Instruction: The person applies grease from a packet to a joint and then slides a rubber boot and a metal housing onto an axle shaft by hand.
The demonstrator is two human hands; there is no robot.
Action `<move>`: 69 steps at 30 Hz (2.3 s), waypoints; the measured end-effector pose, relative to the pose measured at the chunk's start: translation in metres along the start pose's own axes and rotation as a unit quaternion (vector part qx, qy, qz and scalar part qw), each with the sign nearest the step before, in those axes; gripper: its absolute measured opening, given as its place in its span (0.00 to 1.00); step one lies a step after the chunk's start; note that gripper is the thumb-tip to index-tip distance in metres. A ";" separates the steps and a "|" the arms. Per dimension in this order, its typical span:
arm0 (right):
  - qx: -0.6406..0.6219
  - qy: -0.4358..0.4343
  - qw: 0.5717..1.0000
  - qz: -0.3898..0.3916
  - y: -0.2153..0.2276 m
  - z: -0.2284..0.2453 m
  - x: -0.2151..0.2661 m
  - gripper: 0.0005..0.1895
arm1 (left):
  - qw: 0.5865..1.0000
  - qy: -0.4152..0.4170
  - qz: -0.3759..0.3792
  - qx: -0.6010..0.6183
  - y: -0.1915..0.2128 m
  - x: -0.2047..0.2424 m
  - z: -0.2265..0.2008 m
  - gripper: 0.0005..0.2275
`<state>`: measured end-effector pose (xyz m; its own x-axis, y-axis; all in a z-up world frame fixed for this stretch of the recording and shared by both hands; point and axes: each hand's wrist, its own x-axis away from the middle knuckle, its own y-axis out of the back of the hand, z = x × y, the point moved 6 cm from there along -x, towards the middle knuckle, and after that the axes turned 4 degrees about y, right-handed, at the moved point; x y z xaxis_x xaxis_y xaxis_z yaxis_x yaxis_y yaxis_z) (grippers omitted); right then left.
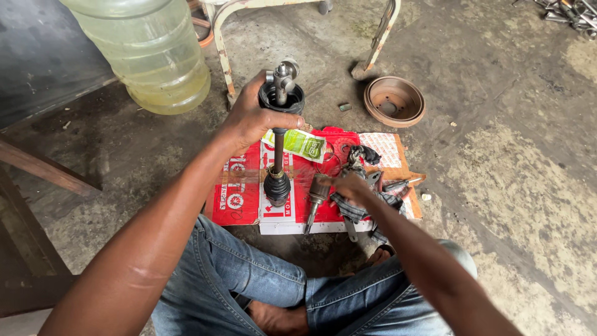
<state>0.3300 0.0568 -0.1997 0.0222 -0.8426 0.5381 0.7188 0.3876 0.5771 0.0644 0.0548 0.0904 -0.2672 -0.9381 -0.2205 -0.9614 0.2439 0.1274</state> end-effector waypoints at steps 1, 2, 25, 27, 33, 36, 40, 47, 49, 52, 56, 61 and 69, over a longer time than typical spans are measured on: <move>-0.059 -0.002 0.998 0.005 -0.011 -0.003 -0.002 0.32 | 1.000 0.004 0.000 0.003 0.000 0.001 0.000 0.26; -0.048 -0.036 0.998 -0.009 -0.017 -0.008 -0.005 0.32 | 1.000 0.006 0.000 0.005 0.000 0.000 -0.001 0.26; -0.085 0.305 0.934 -0.164 0.067 0.091 0.077 0.37 | 0.999 0.015 -0.015 0.043 0.013 0.007 0.000 0.24; -0.029 0.202 0.966 -0.157 0.080 0.090 0.064 0.33 | 0.999 0.012 -0.029 0.039 0.013 0.007 -0.001 0.23; 0.038 0.102 0.987 -0.117 0.057 0.085 0.033 0.32 | 0.997 0.008 -0.075 0.019 0.007 0.011 0.001 0.24; 0.047 0.148 0.978 -0.137 0.028 0.076 0.026 0.34 | 0.998 0.007 -0.062 0.016 0.004 0.012 0.003 0.24; 0.054 0.084 0.988 -0.118 0.018 0.069 0.002 0.33 | 1.000 0.017 -0.019 0.018 0.007 0.012 0.005 0.24; 0.158 0.045 0.984 -0.075 0.018 0.087 -0.018 0.39 | 0.997 -0.025 -0.023 -0.065 0.003 0.015 -0.003 0.31; 0.151 0.049 0.986 -0.055 0.012 0.091 -0.021 0.38 | 0.997 -0.045 -0.017 -0.065 0.001 0.022 -0.005 0.32; 0.196 0.031 0.979 -0.045 0.004 0.096 -0.026 0.41 | 0.998 -0.042 0.002 -0.045 -0.002 0.030 -0.003 0.35; 0.135 0.052 0.989 -0.025 -0.012 0.103 -0.028 0.40 | 0.997 -0.038 -0.002 -0.061 -0.001 0.031 -0.001 0.37; 0.281 0.021 0.959 -0.042 -0.032 0.108 -0.026 0.49 | 0.997 -0.013 -0.011 -0.071 0.004 0.026 -0.001 0.35; 0.278 0.076 0.958 -0.002 -0.014 0.085 -0.047 0.51 | 0.999 -0.012 -0.002 -0.035 -0.003 0.020 0.002 0.35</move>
<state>0.2597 0.1228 -0.1810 0.1520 -0.8724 0.4645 0.2397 0.4885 0.8390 0.0612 0.0358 0.0833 -0.2665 -0.9325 -0.2438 -0.9556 0.2226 0.1929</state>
